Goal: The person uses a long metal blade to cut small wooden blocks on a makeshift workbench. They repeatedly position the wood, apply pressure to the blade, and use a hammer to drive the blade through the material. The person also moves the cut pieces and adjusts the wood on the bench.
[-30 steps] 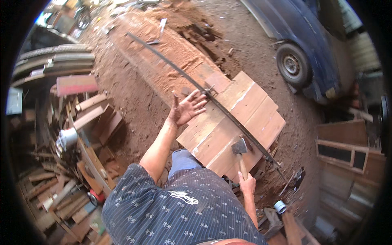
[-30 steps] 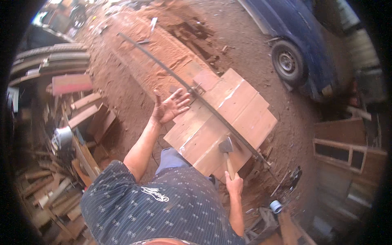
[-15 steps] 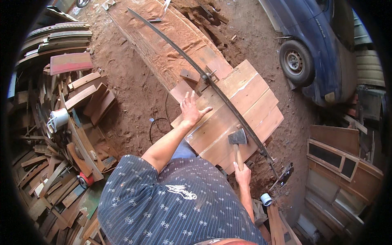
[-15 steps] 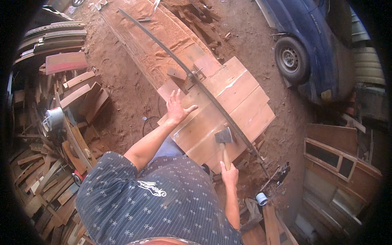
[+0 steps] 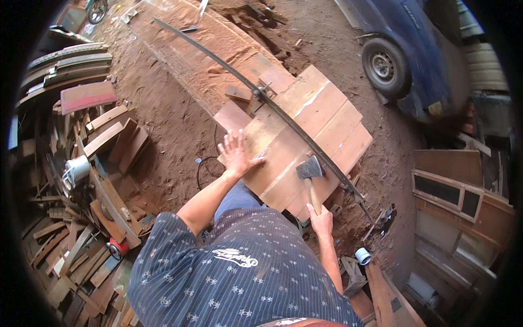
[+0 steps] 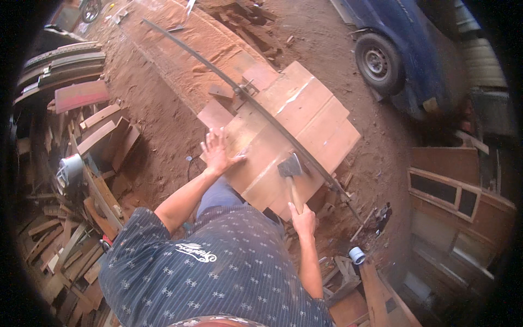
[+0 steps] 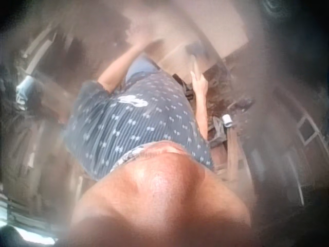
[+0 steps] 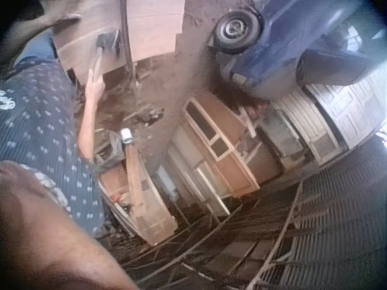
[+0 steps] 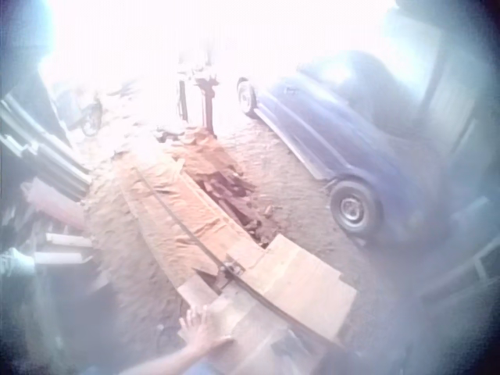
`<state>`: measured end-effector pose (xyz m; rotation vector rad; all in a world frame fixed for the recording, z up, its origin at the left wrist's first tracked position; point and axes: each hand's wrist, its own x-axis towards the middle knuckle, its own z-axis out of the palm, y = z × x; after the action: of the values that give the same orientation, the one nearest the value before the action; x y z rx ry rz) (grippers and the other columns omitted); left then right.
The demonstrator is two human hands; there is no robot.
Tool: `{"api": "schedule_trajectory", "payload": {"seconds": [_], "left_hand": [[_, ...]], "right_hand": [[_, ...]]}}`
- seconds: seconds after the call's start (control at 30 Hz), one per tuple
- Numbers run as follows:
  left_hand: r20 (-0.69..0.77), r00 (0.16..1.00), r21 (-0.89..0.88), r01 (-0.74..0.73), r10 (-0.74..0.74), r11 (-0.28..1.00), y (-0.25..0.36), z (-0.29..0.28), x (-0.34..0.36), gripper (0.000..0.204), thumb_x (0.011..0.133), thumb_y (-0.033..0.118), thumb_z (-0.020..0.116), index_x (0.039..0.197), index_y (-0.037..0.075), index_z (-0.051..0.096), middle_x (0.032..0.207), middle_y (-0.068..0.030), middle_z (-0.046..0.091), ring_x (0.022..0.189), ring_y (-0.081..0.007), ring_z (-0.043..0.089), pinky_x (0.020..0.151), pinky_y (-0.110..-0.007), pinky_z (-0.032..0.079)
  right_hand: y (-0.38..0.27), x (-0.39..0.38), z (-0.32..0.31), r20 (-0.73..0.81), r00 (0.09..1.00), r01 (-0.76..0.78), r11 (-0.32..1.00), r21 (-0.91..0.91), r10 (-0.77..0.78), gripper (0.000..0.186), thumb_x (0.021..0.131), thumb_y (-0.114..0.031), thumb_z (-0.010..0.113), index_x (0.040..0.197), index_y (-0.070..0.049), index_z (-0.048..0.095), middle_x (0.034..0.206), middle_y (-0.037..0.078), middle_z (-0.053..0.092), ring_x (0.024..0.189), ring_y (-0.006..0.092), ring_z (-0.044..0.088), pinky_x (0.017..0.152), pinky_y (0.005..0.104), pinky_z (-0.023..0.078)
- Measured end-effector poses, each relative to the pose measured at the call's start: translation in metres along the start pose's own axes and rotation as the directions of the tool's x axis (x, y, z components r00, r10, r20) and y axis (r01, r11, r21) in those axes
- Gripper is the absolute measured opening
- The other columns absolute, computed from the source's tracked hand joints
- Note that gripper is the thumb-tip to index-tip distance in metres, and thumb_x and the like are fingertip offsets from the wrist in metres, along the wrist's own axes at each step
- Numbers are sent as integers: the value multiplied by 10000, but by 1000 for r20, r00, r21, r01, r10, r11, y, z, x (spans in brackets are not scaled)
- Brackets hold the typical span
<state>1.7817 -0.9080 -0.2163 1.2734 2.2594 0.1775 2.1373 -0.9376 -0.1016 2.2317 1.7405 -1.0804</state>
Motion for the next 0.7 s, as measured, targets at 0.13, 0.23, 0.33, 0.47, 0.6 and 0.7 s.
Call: {"api": "schedule_trajectory", "payload": {"seconds": [0.13, 0.23, 0.33, 0.47, 0.6, 0.7], "left_hand": [[-38, 978, 19, 205, -204, 979, -20, 0, -21, 1537, 520, 870, 759, 1640, 161, -19, 1670, -272, -51, 1550, -448, -34, 1206, -660, 0], [-161, 940, -60, 293, -299, 954, -33, -3, -34, 1453, 588, 805, 783, 1641, 190, -6, 1674, -248, -38, 1556, -424, -2, 1209, -664, 43], [-323, 872, -173, 328, -368, 929, -34, 13, -53, 1360, 661, 787, 755, 1639, 175, 35, 1659, -265, 23, 1550, -422, 42, 1213, -661, 65], [-366, 905, -64, 210, -219, 976, 25, 65, -119, 1337, 677, 803, 734, 1633, 141, 72, 1643, -300, 37, 1540, -445, 67, 1219, -636, 89], [-219, 872, -166, 410, -438, 897, 56, 93, -162, 1410, 631, 851, 719, 1635, 159, 12, 1651, -294, -7, 1540, -455, 30, 1216, -646, 61], [-334, 854, -143, 372, -399, 917, 50, 76, -169, 1323, 683, 743, 772, 1633, 173, 48, 1663, -254, 2, 1542, -433, 40, 1216, -634, 72]], "right_hand": [[21, 1, -1, -41, 996, 74, 997, 15, -74, 516, 888, -506, 716, 933, 6, 681, 776, 237, 686, 771, 416, 685, 682, 482, 508], [44, 3, -5, -9, 994, 106, 994, -17, -106, 520, 892, -512, 710, 931, 5, 675, 801, 245, 695, 813, 428, 697, 692, 492, 512], [78, 1, -12, 14, 986, 165, 986, 19, -165, 527, 893, -511, 710, 945, 12, 674, 814, 249, 699, 828, 431, 699, 704, 490, 518], [106, -3, -25, 136, 977, 155, 986, 63, -162, 635, 886, -572, 684, 1022, 48, 673, 907, 321, 700, 917, 480, 691, 792, 530, 541], [134, -12, -35, 141, 966, 200, 973, 114, -215, 642, 844, -559, 732, 1049, 47, 669, 925, 315, 707, 934, 460, 703, 794, 512, 549], [162, -14, -34, 144, 962, 208, 964, 163, -232, 672, 792, -544, 781, 1088, 49, 669, 946, 306, 712, 940, 445, 709, 803, 493, 553]]}}
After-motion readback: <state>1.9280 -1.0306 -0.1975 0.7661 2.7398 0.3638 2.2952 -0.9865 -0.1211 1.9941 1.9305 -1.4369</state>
